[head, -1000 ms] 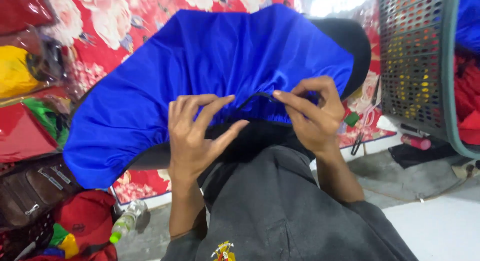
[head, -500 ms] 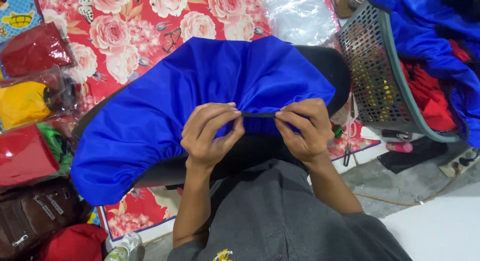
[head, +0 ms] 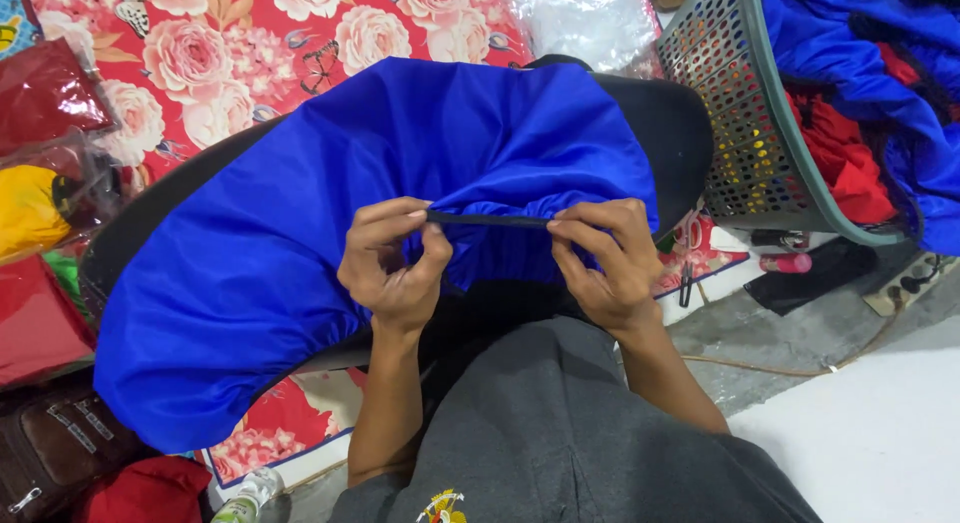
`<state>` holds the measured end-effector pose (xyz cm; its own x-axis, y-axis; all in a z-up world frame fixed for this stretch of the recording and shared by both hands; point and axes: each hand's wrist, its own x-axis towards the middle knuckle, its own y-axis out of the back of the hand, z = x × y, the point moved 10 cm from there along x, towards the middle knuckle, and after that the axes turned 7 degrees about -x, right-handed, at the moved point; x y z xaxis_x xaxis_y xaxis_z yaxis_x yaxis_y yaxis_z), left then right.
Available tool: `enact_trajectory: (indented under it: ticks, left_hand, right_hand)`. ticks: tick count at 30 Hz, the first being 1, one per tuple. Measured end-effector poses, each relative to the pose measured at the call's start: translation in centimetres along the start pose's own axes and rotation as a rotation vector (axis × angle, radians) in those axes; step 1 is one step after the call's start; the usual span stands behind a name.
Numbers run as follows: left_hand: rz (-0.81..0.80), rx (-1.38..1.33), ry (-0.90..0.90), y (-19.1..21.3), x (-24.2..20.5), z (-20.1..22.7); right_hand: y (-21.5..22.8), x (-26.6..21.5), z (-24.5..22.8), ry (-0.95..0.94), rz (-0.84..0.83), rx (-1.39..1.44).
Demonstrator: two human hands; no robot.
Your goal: Assembling a blue fabric cover by manually fitting a black elastic band around its edge and singeing the ends with a lighter.
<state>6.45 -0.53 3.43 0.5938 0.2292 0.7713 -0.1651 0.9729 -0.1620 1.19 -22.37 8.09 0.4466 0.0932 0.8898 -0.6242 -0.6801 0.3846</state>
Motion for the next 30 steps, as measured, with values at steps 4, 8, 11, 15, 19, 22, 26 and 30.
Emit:
enact_trajectory:
  ticks: [4,8,11,15,19,22,26,30]
  left_hand:
    - [-0.034,0.118,-0.020,-0.2,0.9,1.3]
    - [-0.150,0.138,-0.001,-1.1,1.0,1.7]
    - [-0.214,0.224,-0.071,-1.4,1.5,2.8]
    - [-0.214,0.346,-0.163,-0.9,2.0,3.7]
    - [-0.137,0.427,-0.175,0.9,2.0,2.9]
    - [-0.131,0.430,-0.157,0.6,2.7,2.1]
    - [-0.160,0.429,-0.135,0.1,3.3,0.7]
    - [-0.176,0.414,-0.085,-0.1,4.1,-0.7]
  right_hand:
    - [0.2,-0.1,-0.2,0.004,0.056,-0.066]
    - [0.6,-0.6,0.6,-0.012,0.099,-0.114]
    - [0.9,-1.5,2.0,-0.024,0.129,-0.061]
    - [1.4,-1.7,2.7,0.045,0.210,-0.108]
    - [2.1,-1.4,3.4,0.076,0.241,-0.235]
    - [2.3,-0.8,4.0,0.068,0.225,-0.276]
    - [1.6,-1.3,6.5,-0.015,0.240,-0.151]
    - [1.5,-1.4,8.9,-0.107,0.215,-0.088]
